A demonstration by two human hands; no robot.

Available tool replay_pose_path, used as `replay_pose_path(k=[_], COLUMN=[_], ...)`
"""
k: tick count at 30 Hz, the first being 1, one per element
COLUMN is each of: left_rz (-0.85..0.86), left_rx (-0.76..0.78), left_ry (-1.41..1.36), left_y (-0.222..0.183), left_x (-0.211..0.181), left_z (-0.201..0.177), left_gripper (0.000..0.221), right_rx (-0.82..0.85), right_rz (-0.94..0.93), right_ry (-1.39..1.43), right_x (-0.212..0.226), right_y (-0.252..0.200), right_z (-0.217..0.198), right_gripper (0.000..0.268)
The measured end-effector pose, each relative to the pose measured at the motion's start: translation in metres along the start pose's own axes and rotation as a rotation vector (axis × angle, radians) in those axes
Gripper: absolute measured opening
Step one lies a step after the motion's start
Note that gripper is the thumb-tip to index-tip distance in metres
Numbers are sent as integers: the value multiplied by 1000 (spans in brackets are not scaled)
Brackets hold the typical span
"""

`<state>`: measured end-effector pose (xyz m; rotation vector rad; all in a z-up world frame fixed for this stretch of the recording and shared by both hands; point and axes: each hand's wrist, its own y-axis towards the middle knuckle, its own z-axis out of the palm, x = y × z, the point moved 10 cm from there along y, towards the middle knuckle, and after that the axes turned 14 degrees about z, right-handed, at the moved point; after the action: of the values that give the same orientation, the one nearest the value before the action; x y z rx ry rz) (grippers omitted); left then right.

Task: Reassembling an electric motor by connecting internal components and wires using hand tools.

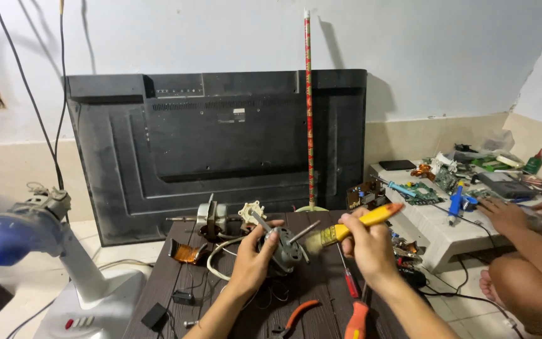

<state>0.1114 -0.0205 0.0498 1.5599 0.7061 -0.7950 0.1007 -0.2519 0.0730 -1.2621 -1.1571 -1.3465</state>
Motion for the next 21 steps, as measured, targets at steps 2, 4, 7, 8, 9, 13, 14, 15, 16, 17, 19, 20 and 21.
replay_pose_path(k=[2,4,7,8,9,13,14,15,16,17,19,20,21], left_rz=[-23,-44,-17,-16,-3,-36,-35,-26,-15,-12,41,43,24], left_rx=[5,0,5,4,10,24,23,31,40,40,41,40,40], left_ry=[-20,15,64,64,95,91,88,79,73,72,25,23,-19], left_y=[-1,-2,-2,-2,-1,-1,-2,-2,0,2,2,2,2], left_x=[1,-1,-5,-2,-1,2,5,8,10,12,12,9,7], left_z=[2,2,-1,-1,-2,-1,0,1,2,1,0,1,2], left_gripper=[38,42,39,39,41,46,46,60,76,76,85,85,78], right_rx=[-61,100,-52,-52,121,140,139,105,69,68,343,343,230], right_rz=[-59,-195,-425,-426,-545,-750,-751,-865,-981,-983,-959,-960,-845], right_ry=[-3,-301,-478,-478,-430,-604,-607,-555,-498,-499,-586,-589,-627], right_x=[0,-3,45,39,39,42,36,38,40,45,42,48,52], right_y=[-21,-41,-70,-71,-82,-97,-96,-104,-111,-115,-127,-130,-119], right_z=[-3,23,21,21,36,46,44,38,32,36,65,65,58], right_gripper=[18,16,15,15,9,4,4,1,5,5,23,23,10])
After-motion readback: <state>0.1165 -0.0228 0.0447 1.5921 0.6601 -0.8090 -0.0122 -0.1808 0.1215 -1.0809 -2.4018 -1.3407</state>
